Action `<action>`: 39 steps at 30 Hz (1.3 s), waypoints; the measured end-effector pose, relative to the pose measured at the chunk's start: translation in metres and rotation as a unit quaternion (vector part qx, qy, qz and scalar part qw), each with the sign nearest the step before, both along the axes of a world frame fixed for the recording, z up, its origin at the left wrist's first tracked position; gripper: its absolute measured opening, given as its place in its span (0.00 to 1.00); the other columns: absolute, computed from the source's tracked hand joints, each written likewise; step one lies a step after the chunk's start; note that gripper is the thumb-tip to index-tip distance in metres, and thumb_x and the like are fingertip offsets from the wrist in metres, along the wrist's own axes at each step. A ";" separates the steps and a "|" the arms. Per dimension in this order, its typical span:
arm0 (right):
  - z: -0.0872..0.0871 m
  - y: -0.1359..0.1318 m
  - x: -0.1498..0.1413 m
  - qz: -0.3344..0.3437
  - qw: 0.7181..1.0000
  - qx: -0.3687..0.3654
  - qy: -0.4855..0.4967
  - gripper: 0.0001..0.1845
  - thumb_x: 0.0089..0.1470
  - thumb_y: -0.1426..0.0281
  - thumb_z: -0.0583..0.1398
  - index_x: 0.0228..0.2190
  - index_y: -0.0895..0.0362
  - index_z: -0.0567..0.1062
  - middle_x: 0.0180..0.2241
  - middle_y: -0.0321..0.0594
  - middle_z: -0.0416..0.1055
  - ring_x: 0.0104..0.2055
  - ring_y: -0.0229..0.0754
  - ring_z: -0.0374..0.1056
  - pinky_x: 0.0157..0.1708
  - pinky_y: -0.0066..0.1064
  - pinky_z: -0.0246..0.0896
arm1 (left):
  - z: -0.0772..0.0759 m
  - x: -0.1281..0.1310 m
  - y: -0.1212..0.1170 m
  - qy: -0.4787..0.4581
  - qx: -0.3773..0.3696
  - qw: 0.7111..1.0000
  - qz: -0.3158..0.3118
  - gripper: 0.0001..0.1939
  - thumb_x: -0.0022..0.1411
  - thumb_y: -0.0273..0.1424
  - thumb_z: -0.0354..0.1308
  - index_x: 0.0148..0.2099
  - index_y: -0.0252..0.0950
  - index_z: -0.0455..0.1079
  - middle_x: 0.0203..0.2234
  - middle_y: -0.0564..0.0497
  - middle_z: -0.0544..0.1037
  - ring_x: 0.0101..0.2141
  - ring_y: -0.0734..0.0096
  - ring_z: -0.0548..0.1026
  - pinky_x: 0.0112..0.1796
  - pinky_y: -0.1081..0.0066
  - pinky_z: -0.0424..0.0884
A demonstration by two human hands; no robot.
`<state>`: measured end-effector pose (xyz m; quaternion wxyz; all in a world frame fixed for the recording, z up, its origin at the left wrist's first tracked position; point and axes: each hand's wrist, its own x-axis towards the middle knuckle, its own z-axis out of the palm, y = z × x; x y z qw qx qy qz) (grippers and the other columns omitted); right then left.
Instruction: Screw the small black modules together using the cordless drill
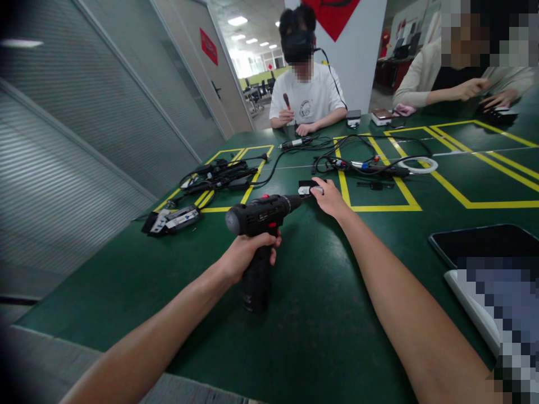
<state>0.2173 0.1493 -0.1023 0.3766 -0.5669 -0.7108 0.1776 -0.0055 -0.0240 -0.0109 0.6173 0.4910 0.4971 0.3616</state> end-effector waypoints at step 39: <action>0.003 -0.004 -0.002 -0.001 1.000 -0.004 0.001 0.28 0.59 0.58 0.52 0.59 0.51 0.67 0.51 0.49 0.65 0.51 0.53 0.66 0.55 0.45 0.59 | 0.000 0.000 0.000 -0.009 0.001 1.000 0.003 0.10 0.51 0.29 0.58 0.37 0.32 0.69 0.27 0.51 0.73 0.19 0.77 0.70 0.24 0.73 0.65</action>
